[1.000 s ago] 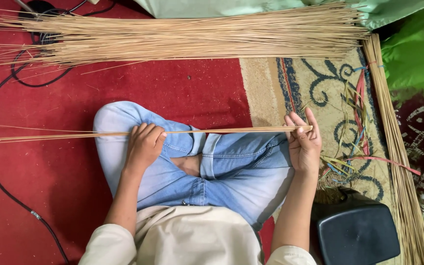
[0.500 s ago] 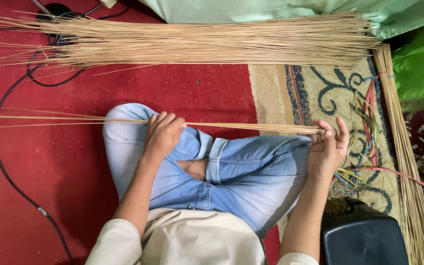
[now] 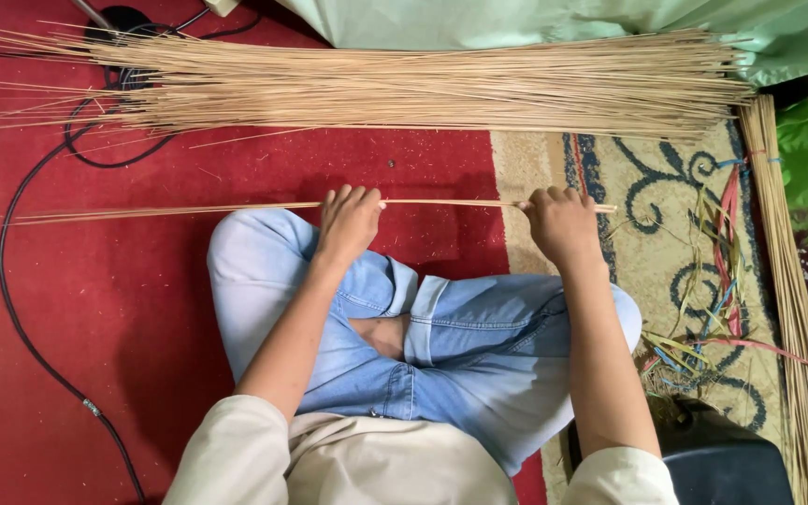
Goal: Sorting and aligning long thin wooden sticks or reeds while sitting on the floor
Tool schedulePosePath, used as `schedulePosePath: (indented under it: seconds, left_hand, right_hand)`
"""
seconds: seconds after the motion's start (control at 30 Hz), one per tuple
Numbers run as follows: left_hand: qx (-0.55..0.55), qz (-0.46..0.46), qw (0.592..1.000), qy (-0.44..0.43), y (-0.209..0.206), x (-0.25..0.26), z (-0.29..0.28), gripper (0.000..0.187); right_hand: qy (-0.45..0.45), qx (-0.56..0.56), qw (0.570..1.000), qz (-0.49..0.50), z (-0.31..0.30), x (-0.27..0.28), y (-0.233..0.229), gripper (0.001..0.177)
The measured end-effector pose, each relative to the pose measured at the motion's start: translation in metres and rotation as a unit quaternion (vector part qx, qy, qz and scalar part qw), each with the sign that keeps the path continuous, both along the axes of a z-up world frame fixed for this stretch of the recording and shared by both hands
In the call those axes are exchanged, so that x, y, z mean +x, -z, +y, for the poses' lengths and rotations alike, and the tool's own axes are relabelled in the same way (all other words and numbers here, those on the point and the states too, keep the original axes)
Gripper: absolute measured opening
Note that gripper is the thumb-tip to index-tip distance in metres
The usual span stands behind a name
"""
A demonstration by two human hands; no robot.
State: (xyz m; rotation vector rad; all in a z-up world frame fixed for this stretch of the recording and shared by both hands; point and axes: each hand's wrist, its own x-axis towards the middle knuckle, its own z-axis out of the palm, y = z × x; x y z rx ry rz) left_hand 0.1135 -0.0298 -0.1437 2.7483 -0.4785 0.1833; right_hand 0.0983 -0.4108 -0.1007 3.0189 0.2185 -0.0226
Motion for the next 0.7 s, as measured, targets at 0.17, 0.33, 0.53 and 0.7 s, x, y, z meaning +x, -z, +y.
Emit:
schedulePosePath:
  seconds: [0.17, 0.33, 0.53, 0.7]
  left_hand:
    - [-0.015, 0.1, 0.995, 0.002, 0.053, 0.017, -0.002, 0.014]
    - [0.0, 0.173, 0.985, -0.008, 0.059, 0.018, 0.003, 0.013]
    - [0.008, 0.219, 0.975, -0.044, 0.085, 0.031, 0.002, 0.014]
    - [0.03, 0.241, 0.968, -0.053, 0.098, 0.037, -0.008, 0.016]
  right_hand:
    - [0.005, 0.016, 0.992, 0.128, 0.026, 0.024, 0.066, 0.03]
    - [0.024, 0.026, 0.986, 0.164, 0.011, 0.032, 0.079, 0.03]
    - [-0.013, 0.004, 0.988, 0.153, 0.011, 0.033, 0.111, 0.02]
    - [0.024, -0.05, 0.983, 0.177, 0.005, 0.046, 0.151, 0.023]
